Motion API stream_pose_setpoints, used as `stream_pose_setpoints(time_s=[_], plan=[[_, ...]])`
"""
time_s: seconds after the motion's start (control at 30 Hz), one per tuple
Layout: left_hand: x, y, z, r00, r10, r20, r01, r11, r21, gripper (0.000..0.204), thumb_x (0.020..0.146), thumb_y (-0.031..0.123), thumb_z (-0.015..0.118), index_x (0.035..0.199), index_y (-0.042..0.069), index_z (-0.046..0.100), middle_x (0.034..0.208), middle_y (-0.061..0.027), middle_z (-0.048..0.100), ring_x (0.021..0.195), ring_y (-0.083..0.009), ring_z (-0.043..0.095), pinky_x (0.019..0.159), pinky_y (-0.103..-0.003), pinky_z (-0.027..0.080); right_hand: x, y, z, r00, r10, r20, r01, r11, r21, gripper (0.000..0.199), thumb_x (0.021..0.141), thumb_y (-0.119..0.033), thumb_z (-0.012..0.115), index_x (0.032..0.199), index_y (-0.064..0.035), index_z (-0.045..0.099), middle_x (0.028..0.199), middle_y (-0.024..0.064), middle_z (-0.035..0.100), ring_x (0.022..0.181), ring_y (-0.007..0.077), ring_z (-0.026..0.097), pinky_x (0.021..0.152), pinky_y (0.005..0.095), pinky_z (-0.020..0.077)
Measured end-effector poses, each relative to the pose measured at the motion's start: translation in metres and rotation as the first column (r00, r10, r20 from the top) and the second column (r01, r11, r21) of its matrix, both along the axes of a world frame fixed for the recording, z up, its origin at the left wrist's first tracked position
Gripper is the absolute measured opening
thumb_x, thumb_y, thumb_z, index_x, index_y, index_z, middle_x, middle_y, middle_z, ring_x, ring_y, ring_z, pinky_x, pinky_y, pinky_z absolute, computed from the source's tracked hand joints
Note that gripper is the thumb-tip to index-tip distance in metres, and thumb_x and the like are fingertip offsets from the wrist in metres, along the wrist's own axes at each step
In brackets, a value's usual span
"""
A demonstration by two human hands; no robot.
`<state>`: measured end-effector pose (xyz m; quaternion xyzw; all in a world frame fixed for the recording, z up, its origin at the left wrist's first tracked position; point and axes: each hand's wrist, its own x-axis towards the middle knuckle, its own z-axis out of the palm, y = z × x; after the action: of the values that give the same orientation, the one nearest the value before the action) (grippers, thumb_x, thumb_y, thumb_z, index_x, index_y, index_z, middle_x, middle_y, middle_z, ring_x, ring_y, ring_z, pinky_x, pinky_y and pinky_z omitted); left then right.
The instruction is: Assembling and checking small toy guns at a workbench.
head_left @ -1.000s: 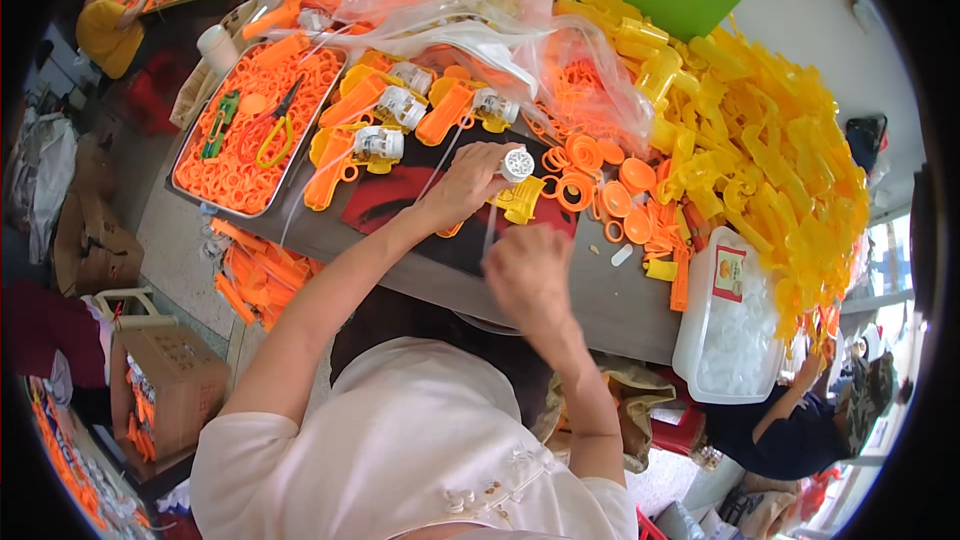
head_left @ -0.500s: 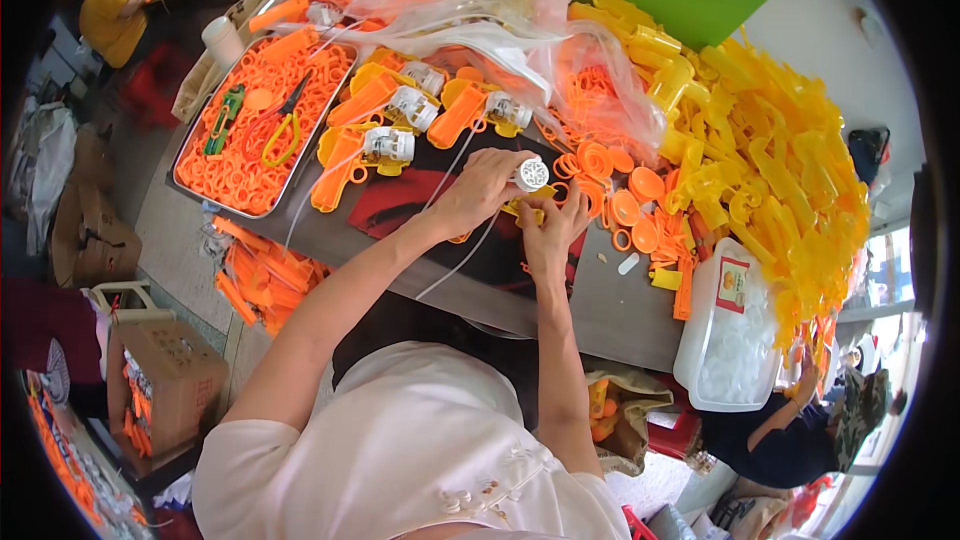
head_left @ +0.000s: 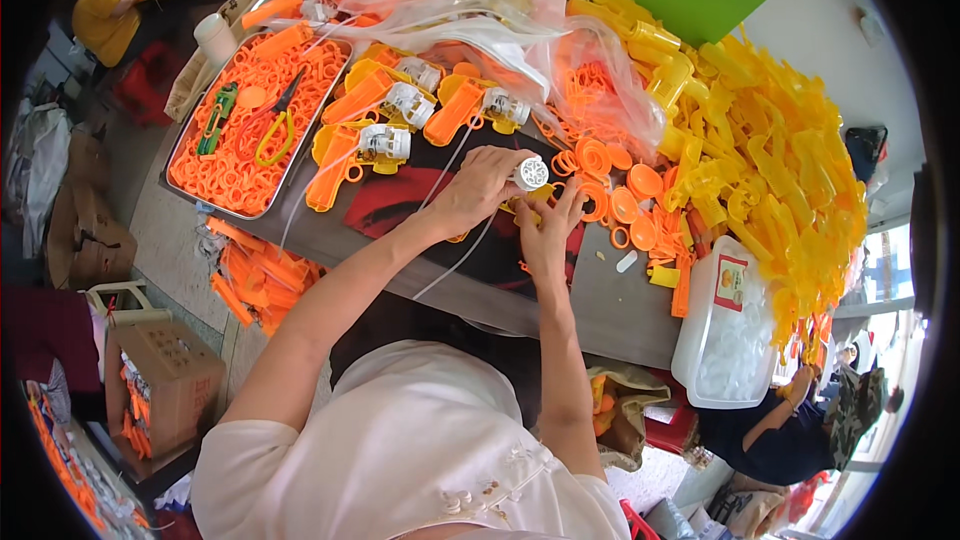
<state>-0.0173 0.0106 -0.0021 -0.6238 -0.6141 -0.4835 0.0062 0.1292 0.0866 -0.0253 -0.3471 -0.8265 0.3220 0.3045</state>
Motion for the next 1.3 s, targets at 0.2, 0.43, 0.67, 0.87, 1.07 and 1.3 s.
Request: stream_pose_setpoints(time_s=[0.2, 0.43, 0.67, 0.87, 1.07, 1.3], plan=[[-0.003, -0.006, 0.002, 0.999, -0.016, 0.03, 0.018, 0.999, -0.049, 0.043, 0.09, 0.017, 0.066, 0.13, 0.007, 0.054, 0.118, -0.0093, 0.061, 0.112, -0.0284, 0.055, 0.098, -0.042, 0.038, 0.019, -0.004, 0.033, 0.974, 0.123, 0.191, -0.164, 0.963, 0.213, 0.049, 0.081, -0.027, 0.077, 0.124, -0.0078, 0.061, 0.158, 0.0229, 0.019, 0.148, 0.0437, 0.008, 0.117, 0.0579, 0.0044], [-0.009, -0.007, 0.008, 0.986, -0.087, 0.142, 0.096, 0.994, -0.057, 0.049, 0.085, 0.012, 0.07, 0.132, 0.007, 0.057, 0.119, -0.008, 0.061, 0.111, -0.0267, 0.054, 0.099, -0.04, 0.04, 0.02, 0.008, 0.048, 0.951, 0.238, 0.197, -0.294, 0.893, 0.341, 0.091, 0.067, -0.013, 0.084, 0.144, -0.0061, 0.036, 0.133, 0.0151, 0.047, 0.129, 0.0334, 0.042, 0.115, 0.052, 0.0201], [-0.025, -0.021, 0.026, 0.914, -0.269, 0.304, 0.312, 0.945, -0.1, 0.044, 0.087, 0.004, 0.066, 0.129, 0.003, 0.056, 0.123, -0.0103, 0.054, 0.116, -0.0263, 0.052, 0.1, -0.036, 0.044, 0.017, -0.006, 0.067, 0.954, 0.3, -0.011, -0.298, 0.951, 0.083, 0.1, 0.071, -0.021, 0.084, 0.15, -0.0041, 0.026, 0.131, 0.0184, 0.048, 0.124, 0.0334, 0.046, 0.106, 0.0468, 0.033], [-0.032, -0.015, 0.055, 0.931, -0.353, 0.087, 0.362, 0.871, -0.333, 0.04, 0.089, 0.004, 0.062, 0.128, -0.001, 0.054, 0.121, -0.0111, 0.052, 0.118, -0.0274, 0.052, 0.1, -0.036, 0.044, 0.019, -0.003, 0.076, 0.961, 0.268, 0.069, -0.273, 0.958, 0.084, 0.096, 0.071, -0.018, 0.082, 0.15, -0.0035, 0.028, 0.142, 0.0196, 0.044, 0.129, 0.0344, 0.046, 0.108, 0.0444, 0.0348], [-0.03, -0.008, 0.061, 0.932, -0.355, -0.069, 0.306, 0.875, -0.374, 0.04, 0.087, 0.009, 0.066, 0.125, -0.001, 0.056, 0.112, -0.0123, 0.054, 0.109, -0.0293, 0.054, 0.094, -0.039, 0.045, 0.019, -0.002, 0.072, 0.965, 0.253, 0.067, -0.258, 0.963, 0.08, 0.096, 0.071, -0.018, 0.082, 0.149, -0.0024, 0.028, 0.143, 0.02, 0.043, 0.13, 0.0351, 0.045, 0.11, 0.0451, 0.0335], [-0.027, -0.006, 0.057, 0.935, -0.328, -0.135, 0.262, 0.896, -0.359, 0.042, 0.086, 0.006, 0.066, 0.126, -0.001, 0.056, 0.111, -0.0126, 0.054, 0.108, -0.0291, 0.054, 0.094, -0.039, 0.046, 0.018, 0.0, 0.071, 0.967, 0.247, 0.054, -0.251, 0.966, 0.067, 0.097, 0.07, -0.017, 0.082, 0.149, -0.002, 0.028, 0.143, 0.0204, 0.043, 0.13, 0.0354, 0.046, 0.11, 0.0443, 0.0344]])
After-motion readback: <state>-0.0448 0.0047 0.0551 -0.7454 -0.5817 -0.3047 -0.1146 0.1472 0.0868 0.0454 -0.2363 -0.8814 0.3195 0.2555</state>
